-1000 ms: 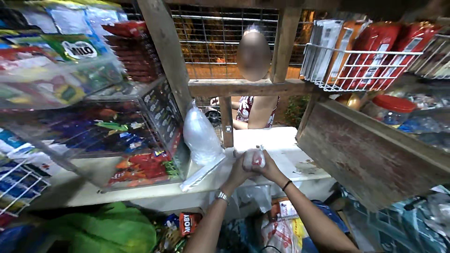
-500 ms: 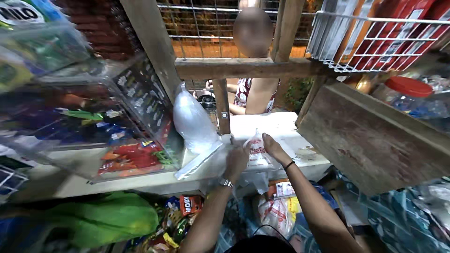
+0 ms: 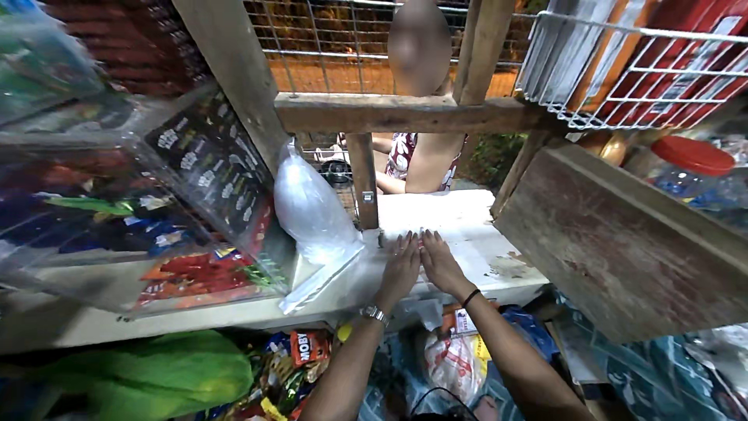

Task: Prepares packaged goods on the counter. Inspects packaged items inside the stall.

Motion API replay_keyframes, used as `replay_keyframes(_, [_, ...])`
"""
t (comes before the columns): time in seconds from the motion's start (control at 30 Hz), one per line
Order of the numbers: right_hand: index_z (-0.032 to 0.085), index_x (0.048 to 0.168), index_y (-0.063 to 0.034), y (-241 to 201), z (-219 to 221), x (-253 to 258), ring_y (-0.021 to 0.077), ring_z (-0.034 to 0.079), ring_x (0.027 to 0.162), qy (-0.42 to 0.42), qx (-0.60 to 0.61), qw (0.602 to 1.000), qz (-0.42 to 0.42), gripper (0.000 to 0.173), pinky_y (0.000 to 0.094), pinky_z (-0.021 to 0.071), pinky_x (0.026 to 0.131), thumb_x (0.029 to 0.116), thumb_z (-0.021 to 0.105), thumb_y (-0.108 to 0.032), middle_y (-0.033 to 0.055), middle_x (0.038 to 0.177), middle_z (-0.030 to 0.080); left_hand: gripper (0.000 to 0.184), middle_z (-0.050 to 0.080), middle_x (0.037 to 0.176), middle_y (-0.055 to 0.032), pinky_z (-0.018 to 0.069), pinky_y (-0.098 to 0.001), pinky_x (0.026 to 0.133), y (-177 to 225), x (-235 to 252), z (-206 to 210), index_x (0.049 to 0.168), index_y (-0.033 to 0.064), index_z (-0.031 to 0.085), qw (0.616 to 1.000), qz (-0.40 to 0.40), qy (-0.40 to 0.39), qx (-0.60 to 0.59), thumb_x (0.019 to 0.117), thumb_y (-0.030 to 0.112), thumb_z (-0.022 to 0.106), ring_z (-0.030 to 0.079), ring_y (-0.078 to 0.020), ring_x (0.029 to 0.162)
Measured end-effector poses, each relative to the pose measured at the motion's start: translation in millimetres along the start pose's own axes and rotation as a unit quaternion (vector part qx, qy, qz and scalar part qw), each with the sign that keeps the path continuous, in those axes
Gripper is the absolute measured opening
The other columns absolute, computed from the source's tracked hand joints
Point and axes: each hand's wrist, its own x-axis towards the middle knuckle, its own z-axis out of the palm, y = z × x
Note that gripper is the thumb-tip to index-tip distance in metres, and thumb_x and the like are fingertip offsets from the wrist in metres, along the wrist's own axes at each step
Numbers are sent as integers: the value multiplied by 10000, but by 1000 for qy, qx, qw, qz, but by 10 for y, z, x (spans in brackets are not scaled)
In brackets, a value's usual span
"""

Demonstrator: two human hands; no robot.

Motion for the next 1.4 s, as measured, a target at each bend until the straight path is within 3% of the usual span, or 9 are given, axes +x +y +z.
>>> replay_keyframes(0.27, [320,1590,-4,-3,28,-12,387,185,1562,26,2,1000,-15,549,515,130,1273,1106,281,-258,194,1662,282,502,318,1656,-157,184,-468,1273,12,-21,0,1563,44,409,999,-4,13,-46,1119,255,307,246,-334,1555])
replay_keyframes(0.4, [311,1576,45,65,96,-62,414,210,1548,90,79,992,34,642,490,188,1274,1067,423,-330,288,1644,245,601,270,1652,-246,170,-498,1276,-70,-59,90,1571,-23,346,993,-28,81,-82,1096,339,405,209,-382,1557])
replay_keyframes(0.57, [354,1575,-8,-56,161,-237,396,588,1280,155,83,973,148,669,556,413,1114,1064,445,-430,251,1355,624,636,369,1576,-314,91,-594,1261,-16,-188,203,1496,-85,437,979,-105,169,-39,1085,399,414,257,-473,1515])
replay_keyframes(0.63, [381,1562,-17,-20,217,-271,378,610,1261,184,128,968,115,632,550,451,1089,1059,471,-390,240,1367,620,562,509,1475,-287,232,-558,1238,34,-230,165,1467,-37,497,979,-105,151,-90,1095,377,422,419,-434,1434])
replay_keyframes(0.7, [430,1516,21,50,291,-310,359,613,1261,233,184,954,46,597,521,473,1082,1036,539,-317,250,1373,609,535,600,1345,-273,459,-494,1088,31,-261,152,1456,-36,492,976,-74,149,-144,1084,349,465,596,-366,1251])
replay_keyframes(0.9, [584,1315,129,63,356,-401,318,658,1174,365,220,900,-94,456,422,532,1008,956,620,-150,281,1287,644,705,527,1444,-276,439,-432,1118,166,-263,-11,1535,-59,344,940,-35,184,-285,1025,354,601,535,-315,1338])
replay_keyframes(1.1, [305,1553,77,7,52,-307,293,565,1325,203,288,936,2,723,417,453,1114,994,623,-253,275,1456,530,436,676,1251,-228,498,-394,1050,266,-163,-84,1294,-73,633,946,-18,203,-252,1011,260,642,655,-243,1168])
replay_keyframes(1.2, [532,1401,90,6,62,-253,247,648,1200,200,296,934,31,552,396,496,1065,986,652,-253,248,1296,651,395,695,1191,-205,517,-379,1009,202,-120,-32,1243,-62,658,938,-31,215,-269,1006,254,648,663,-216,1116])
replay_keyframes(1.4, [619,1294,63,8,100,-190,171,697,1045,222,327,917,53,496,361,549,969,951,710,-284,182,1146,715,374,707,1121,-158,534,-336,939,176,-72,-39,1210,-41,671,931,-71,210,-290,1008,274,653,668,-159,1026])
